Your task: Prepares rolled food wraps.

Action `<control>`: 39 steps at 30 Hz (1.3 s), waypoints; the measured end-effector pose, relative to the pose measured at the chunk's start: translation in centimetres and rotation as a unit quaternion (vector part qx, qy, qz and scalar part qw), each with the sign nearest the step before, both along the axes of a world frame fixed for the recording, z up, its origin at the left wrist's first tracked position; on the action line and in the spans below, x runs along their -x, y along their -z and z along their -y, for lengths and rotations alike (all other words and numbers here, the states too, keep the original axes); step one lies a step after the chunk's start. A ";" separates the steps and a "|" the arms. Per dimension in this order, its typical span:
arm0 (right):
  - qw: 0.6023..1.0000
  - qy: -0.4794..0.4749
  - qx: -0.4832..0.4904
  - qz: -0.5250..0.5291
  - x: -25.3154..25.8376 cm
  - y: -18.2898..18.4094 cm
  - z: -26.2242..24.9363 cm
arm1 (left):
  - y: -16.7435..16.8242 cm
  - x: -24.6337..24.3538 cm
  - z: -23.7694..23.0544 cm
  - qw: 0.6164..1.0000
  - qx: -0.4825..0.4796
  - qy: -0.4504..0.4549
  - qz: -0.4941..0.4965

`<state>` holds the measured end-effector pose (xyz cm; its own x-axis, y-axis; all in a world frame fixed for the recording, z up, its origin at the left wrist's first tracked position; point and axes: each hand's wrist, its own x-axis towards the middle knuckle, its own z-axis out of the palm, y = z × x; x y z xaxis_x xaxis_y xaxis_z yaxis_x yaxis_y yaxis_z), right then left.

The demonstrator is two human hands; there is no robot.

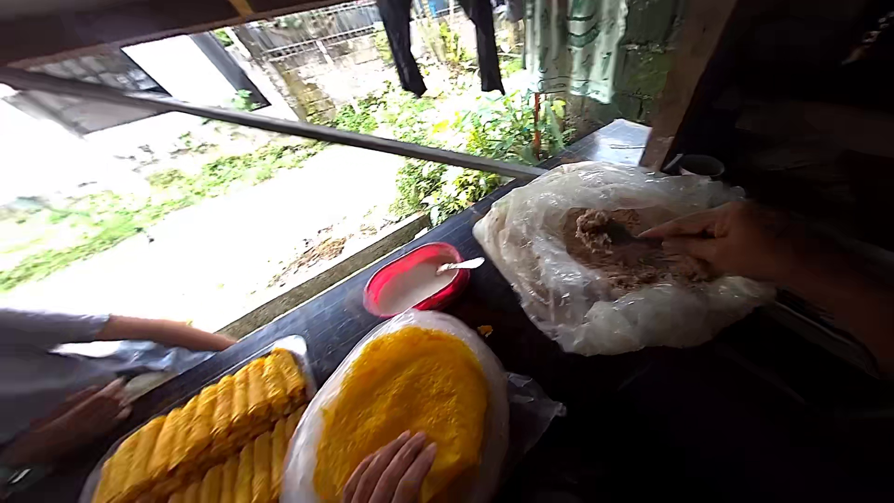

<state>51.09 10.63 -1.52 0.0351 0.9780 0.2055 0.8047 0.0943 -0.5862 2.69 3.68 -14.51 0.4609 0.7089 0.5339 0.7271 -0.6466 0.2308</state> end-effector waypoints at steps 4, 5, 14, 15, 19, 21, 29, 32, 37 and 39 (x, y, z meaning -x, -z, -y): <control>0.993 -0.108 -0.044 0.014 5.6 -2.1 -0.6 | 0.1 0.1 -1.0 0.996 -0.086 -0.013 -0.024; 0.989 -0.145 -0.042 -0.004 7.3 -1.7 -0.6 | -0.2 0.3 -0.9 0.995 -0.093 -0.006 -0.027; 0.951 -0.264 -0.128 0.102 22.6 6.3 2.1 | 0.8 1.5 0.8 0.995 -0.093 -0.006 0.026; 0.945 -0.240 -0.181 0.130 23.2 7.9 2.4 | 1.0 1.4 0.8 0.994 -0.097 -0.010 0.039; 0.942 -0.181 -0.250 0.135 24.4 13.1 4.2 | 1.3 0.4 0.3 0.989 -0.101 -0.051 0.096; 0.946 -0.166 -0.256 0.113 25.0 14.9 5.3 | 0.5 -0.5 -0.4 0.987 -0.090 -0.094 0.094; 0.955 -0.161 -0.240 0.063 24.8 15.1 7.2 | -1.6 -2.1 -3.0 0.980 -0.083 -0.175 0.045; 0.961 -0.173 -0.214 0.040 23.2 14.3 6.2 | -1.4 -1.6 -2.8 0.984 -0.070 -0.156 0.053; 0.960 -0.172 -0.212 0.062 21.9 11.6 4.4 | -0.2 -0.5 -0.8 0.986 -0.053 -0.120 0.103; 0.956 -0.176 -0.222 0.070 22.0 10.9 4.0 | 0.5 -0.4 0.1 0.983 -0.061 -0.119 0.124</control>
